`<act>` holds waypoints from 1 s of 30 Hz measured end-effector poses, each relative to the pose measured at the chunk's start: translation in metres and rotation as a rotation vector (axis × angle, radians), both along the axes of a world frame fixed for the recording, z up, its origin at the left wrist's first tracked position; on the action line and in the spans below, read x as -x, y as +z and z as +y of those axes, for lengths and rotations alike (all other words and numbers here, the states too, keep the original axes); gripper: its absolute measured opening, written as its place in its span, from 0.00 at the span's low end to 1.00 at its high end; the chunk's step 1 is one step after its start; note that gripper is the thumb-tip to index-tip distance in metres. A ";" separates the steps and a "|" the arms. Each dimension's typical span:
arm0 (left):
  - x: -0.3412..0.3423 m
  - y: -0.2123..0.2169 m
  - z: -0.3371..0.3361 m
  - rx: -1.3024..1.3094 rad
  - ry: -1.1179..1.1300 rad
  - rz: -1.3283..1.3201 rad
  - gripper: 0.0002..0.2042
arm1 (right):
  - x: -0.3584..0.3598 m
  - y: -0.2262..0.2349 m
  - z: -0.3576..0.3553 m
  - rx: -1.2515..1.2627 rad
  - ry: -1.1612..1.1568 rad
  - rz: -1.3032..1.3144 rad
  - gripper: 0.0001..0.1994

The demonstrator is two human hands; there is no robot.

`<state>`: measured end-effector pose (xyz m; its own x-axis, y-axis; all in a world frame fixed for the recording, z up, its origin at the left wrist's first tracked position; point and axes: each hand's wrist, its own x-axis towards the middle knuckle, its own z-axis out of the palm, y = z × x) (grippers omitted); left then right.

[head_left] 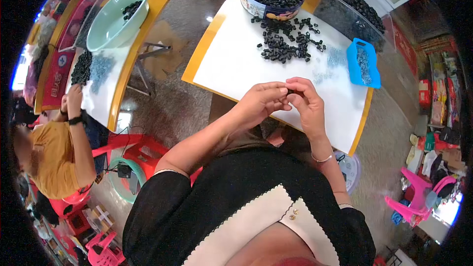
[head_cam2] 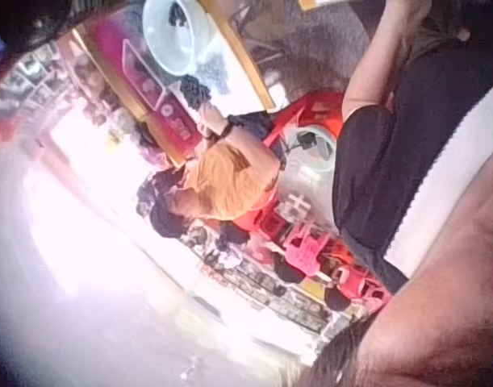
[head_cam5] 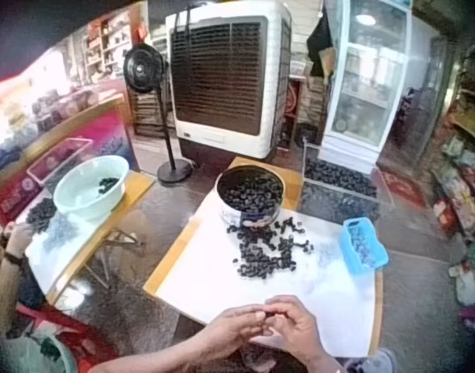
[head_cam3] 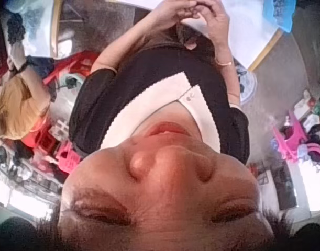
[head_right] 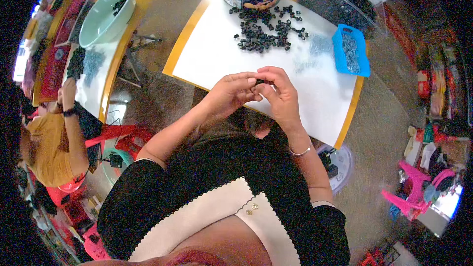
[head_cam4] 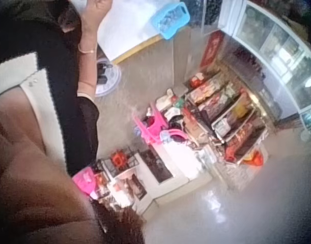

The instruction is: Manually assembling small black plastic components by inserting metal pins and connecting pieces.

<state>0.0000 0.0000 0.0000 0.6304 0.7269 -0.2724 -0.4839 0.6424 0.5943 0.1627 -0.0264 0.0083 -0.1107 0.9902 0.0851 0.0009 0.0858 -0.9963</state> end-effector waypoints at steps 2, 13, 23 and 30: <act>-0.002 0.000 -0.004 0.013 -0.024 0.008 0.13 | -0.002 0.003 -0.006 0.007 0.003 -0.027 0.08; 0.005 0.002 0.035 -0.466 -0.341 0.165 0.18 | 0.002 0.011 0.005 0.021 -0.030 0.072 0.06; -0.009 0.017 -0.010 -0.548 -0.241 0.376 0.13 | 0.007 0.027 -0.025 -0.009 -0.046 0.432 0.20; -0.032 0.024 -0.064 -0.569 -0.169 0.246 0.19 | 0.019 0.038 -0.062 -0.112 -0.188 0.240 0.24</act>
